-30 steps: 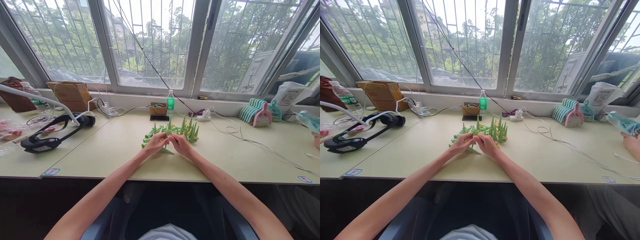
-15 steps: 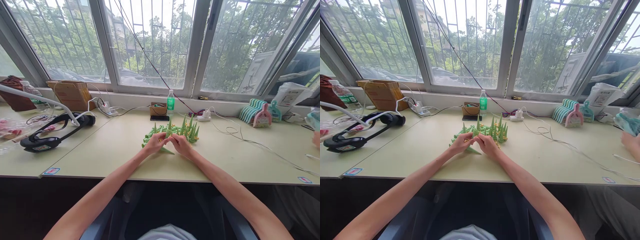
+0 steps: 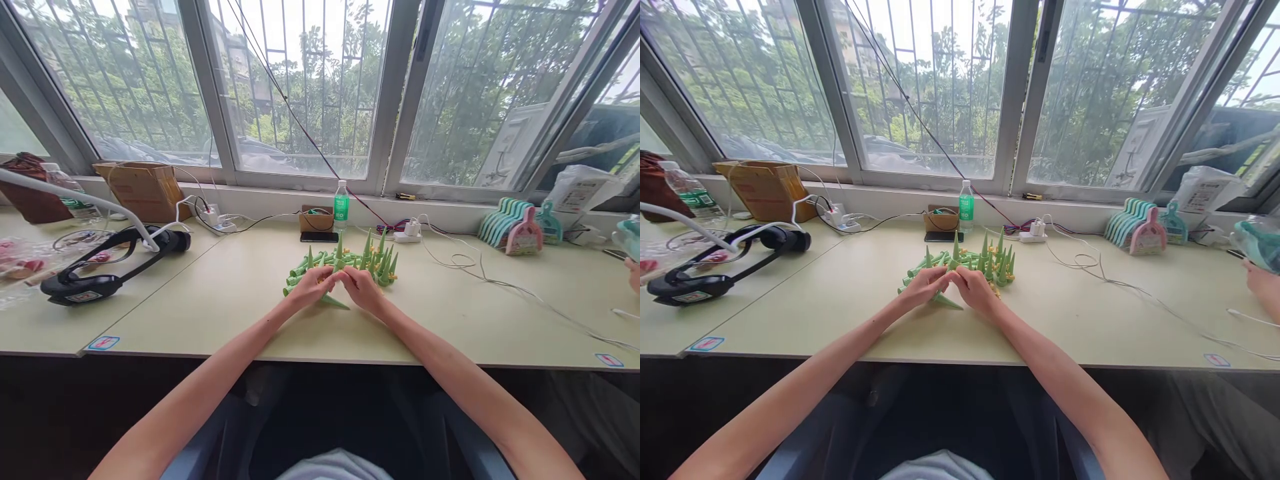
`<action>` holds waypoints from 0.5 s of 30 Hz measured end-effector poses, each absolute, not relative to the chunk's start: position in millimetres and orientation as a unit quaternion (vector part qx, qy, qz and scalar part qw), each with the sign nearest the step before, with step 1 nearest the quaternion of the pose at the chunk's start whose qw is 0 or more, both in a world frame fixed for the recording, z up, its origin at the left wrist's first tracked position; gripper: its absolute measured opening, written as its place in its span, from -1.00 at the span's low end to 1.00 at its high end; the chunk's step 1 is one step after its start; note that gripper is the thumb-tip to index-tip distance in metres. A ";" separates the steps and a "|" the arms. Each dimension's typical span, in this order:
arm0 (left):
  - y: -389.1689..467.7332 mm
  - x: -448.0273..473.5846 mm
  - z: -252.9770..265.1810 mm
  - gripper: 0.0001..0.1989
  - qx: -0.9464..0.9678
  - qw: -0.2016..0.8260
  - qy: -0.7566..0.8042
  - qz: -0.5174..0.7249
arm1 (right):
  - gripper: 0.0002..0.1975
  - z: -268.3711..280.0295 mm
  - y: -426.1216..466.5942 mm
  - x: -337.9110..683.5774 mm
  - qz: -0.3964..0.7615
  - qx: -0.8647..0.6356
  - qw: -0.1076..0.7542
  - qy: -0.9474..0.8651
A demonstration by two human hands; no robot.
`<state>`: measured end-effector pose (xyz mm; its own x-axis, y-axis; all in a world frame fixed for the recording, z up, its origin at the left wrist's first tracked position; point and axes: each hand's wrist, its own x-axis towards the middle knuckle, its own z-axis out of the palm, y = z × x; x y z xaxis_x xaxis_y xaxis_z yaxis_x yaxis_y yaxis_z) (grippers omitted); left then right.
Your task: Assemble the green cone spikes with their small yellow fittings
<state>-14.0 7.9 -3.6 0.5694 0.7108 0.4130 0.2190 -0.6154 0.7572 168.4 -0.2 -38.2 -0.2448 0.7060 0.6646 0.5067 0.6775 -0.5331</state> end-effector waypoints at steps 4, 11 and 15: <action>9.9 -14.9 -3.7 -0.48 0.816 0.345 0.288 0.364 | -0.54 -38.2 0.5 168.4 0.112 -0.380 0.477 -0.785; 16.6 -15.7 -9.4 -0.47 0.821 0.363 0.270 0.348 | -0.57 -37.3 -1.4 168.3 0.135 -0.378 0.466 -0.789; 17.2 -14.1 -10.6 -0.47 0.818 0.366 0.268 0.353 | -0.58 -37.7 -0.3 168.5 0.139 -0.384 0.463 -0.787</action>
<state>-14.1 17.2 -10.6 0.6069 0.6972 0.3816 0.1797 -0.5880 0.7887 168.5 -0.3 -37.7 -0.2762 0.7337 0.6208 0.4756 0.6657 -0.5751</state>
